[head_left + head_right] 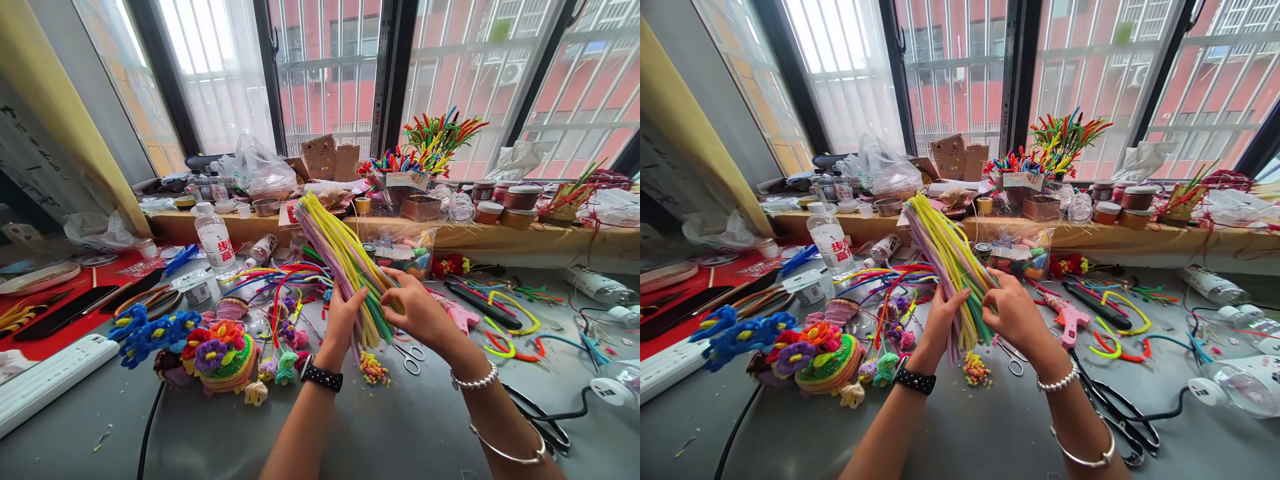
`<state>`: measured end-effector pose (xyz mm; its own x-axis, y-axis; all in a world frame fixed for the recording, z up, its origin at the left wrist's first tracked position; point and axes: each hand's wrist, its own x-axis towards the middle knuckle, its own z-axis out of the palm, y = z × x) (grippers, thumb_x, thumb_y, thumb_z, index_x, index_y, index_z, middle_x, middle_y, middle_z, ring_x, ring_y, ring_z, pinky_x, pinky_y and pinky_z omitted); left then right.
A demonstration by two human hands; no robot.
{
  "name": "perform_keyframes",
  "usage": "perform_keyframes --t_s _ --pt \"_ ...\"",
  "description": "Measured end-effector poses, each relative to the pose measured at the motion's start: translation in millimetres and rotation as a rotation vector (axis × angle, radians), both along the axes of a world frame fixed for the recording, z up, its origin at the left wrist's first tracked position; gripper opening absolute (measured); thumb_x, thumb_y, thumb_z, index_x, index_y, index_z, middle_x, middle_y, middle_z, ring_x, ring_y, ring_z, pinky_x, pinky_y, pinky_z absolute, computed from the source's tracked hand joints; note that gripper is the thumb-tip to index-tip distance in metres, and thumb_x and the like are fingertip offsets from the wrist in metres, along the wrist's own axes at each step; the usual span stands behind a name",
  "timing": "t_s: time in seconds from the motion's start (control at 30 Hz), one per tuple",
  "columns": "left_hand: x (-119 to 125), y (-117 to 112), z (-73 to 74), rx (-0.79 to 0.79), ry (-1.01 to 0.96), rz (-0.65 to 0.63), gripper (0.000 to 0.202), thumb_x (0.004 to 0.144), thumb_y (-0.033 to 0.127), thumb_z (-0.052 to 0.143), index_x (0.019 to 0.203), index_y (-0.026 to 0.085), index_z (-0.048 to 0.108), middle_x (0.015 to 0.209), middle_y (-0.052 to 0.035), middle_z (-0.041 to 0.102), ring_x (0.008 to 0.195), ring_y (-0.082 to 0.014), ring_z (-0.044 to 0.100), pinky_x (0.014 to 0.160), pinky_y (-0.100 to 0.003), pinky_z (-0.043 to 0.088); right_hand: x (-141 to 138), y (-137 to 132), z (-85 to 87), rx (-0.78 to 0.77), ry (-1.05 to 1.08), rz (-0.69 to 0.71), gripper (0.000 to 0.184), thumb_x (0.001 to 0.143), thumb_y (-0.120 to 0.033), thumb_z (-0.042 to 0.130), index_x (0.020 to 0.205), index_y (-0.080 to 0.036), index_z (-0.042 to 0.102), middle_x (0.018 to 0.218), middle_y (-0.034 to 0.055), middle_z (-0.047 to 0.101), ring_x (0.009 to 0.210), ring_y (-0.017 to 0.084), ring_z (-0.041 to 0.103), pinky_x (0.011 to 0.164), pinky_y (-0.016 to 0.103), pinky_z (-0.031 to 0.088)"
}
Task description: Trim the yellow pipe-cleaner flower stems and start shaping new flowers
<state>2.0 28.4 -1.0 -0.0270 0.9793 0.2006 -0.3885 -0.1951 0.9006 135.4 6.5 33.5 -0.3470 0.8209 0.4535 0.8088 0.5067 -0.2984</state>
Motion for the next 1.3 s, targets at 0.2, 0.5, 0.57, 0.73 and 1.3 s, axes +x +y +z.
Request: perform_keyframes --t_s 0.2,0.5,0.57,0.73,1.3 --pt "-4 -3 9.0 -0.058 -0.089 -0.022 0.047 0.064 0.019 0.057 0.109 0.018 0.043 0.098 -0.0063 0.059 0.093 -0.0194 0.053 0.082 -0.031 0.04 8 -5 8.4 -0.027 0.017 0.049 0.013 0.071 -0.018 0.05 0.066 -0.016 0.062 0.119 0.0114 0.042 0.111 0.023 0.038 0.091 0.038 0.033" --pt "-9 -5 11.9 -0.052 -0.072 -0.109 0.051 0.06 0.008 0.05 0.109 0.02 0.043 0.095 -0.0023 0.059 0.086 -0.0171 0.055 0.077 -0.028 0.042 15 -6 13.3 0.066 -0.027 -0.065 0.011 0.07 -0.016 0.051 0.07 -0.016 0.062 0.118 0.0105 0.045 0.109 0.024 0.039 0.091 0.039 0.033" --pt "-10 -5 11.6 -0.058 -0.071 -0.109 0.053 0.06 0.007 0.048 0.111 0.021 0.042 0.093 -0.0015 0.06 0.084 -0.0169 0.055 0.075 -0.028 0.043 12 -8 14.7 0.08 -0.015 -0.034 0.012 0.07 -0.015 0.051 0.075 -0.018 0.062 0.118 0.0083 0.044 0.11 0.023 0.038 0.091 0.039 0.033" --pt "-9 -5 11.4 -0.022 -0.136 -0.146 0.057 0.06 0.008 0.049 0.114 0.022 0.037 0.091 -0.0012 0.06 0.085 -0.0165 0.055 0.075 -0.028 0.042 -3 -14 16.9 0.126 0.0 0.003 0.014 0.069 -0.014 0.052 0.076 -0.021 0.062 0.121 0.0052 0.041 0.112 0.022 0.035 0.092 0.039 0.031" --pt "7 -8 0.2 -0.035 -0.169 -0.174 0.06 0.059 0.005 0.049 0.115 0.022 0.035 0.093 -0.0019 0.059 0.084 -0.0159 0.055 0.074 -0.027 0.042 -12 -8 5.8 0.094 -0.064 -0.11 0.015 0.073 -0.022 0.049 0.062 -0.015 0.058 0.123 0.011 0.039 0.111 0.027 0.034 0.086 0.043 0.034"
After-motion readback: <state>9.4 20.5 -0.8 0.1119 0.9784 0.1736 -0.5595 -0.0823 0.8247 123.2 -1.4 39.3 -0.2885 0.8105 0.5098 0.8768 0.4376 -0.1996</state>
